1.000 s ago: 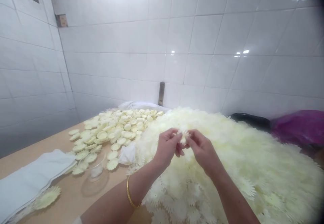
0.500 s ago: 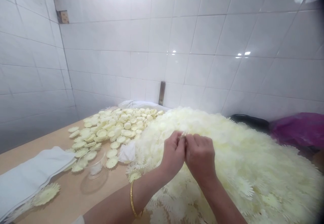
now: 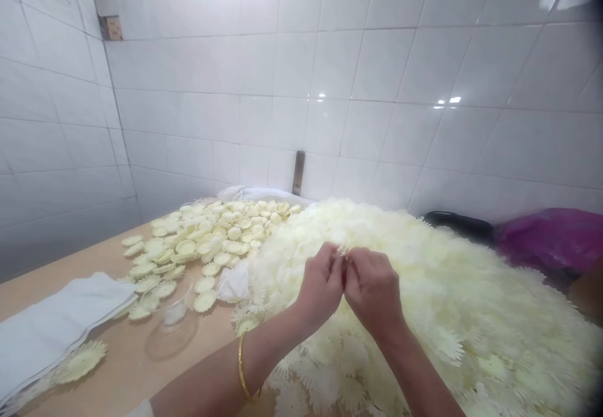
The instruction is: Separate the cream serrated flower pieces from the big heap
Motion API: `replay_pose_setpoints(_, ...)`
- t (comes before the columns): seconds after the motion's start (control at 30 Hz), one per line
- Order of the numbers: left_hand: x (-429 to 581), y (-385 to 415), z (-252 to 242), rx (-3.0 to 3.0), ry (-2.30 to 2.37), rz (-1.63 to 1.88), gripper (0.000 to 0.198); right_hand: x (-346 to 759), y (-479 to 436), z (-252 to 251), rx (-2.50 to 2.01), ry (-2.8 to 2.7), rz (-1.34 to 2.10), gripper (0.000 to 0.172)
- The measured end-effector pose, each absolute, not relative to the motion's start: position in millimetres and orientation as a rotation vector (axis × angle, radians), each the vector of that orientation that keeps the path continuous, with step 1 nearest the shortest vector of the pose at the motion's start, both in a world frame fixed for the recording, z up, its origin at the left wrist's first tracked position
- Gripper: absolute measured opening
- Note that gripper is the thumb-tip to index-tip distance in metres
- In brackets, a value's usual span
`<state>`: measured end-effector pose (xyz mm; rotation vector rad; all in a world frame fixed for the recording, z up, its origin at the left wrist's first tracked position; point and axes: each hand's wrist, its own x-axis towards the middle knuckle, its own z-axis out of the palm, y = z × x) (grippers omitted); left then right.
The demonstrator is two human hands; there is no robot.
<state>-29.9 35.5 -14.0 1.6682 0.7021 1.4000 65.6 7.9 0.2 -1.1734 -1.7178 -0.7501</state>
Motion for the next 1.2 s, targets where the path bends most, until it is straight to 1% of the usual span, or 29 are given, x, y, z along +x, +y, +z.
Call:
replay_pose_setpoints(0.1,-31,41,-20,1.575,0.699,1.346,0.014,68,7,-3,-1.155,-1.805,-0.670,0.022)
replay_pose_setpoints(0.2,-34,45,-32,1.490,0.711,1.169,0.020,73,6,-15,-1.162,-1.849,-0.544,0.020)
replay_pose_setpoints(0.27,-38,43,-36,1.442,0.733,1.097,0.023,78,4,-23,-1.161,-1.825,-0.534,0.018)
replay_pose_setpoints(0.4,-45,27,-32,1.146,0.753,1.039,0.041,82,-5,-29,-1.158,-1.759,-0.822,0.016)
replay_pose_setpoints(0.47,-48,19,-28,0.982,0.638,0.971,0.037,79,-12,-30,-1.156,-1.800,-0.945,0.019)
replay_pose_setpoints(0.53,-50,14,-27,0.872,0.491,0.923,0.029,72,-18,-35,-1.135,-1.886,-0.950,0.023)
replay_pose_setpoints(0.63,-50,13,-34,0.756,0.468,0.934,0.020,66,-27,-45,-1.101,-1.974,-0.733,0.022)
replay_pose_setpoints(0.73,-50,17,-41,0.714,0.569,0.902,0.015,71,-31,-51,-1.127,-1.856,-0.471,0.017)
replay_pose_setpoints(0.83,-50,20,-42,0.767,0.589,0.813,0.017,79,-28,-49,-1.238,-1.606,-0.219,0.014)
replay_pose_setpoints(0.97,-51,21,-42,0.902,0.592,0.782,0.017,75,-22,-41,-1.346,-1.374,0.122,0.019)
replay_pose_setpoints(1.07,-53,21,-46,0.982,0.591,0.779,0.016,64,-18,-41,-1.333,-1.321,0.232,0.022)
replay_pose_setpoints(1.2,-53,22,-51,1.017,0.600,0.792,0.028,55,-15,-48,-1.301,-1.333,0.268,0.024)
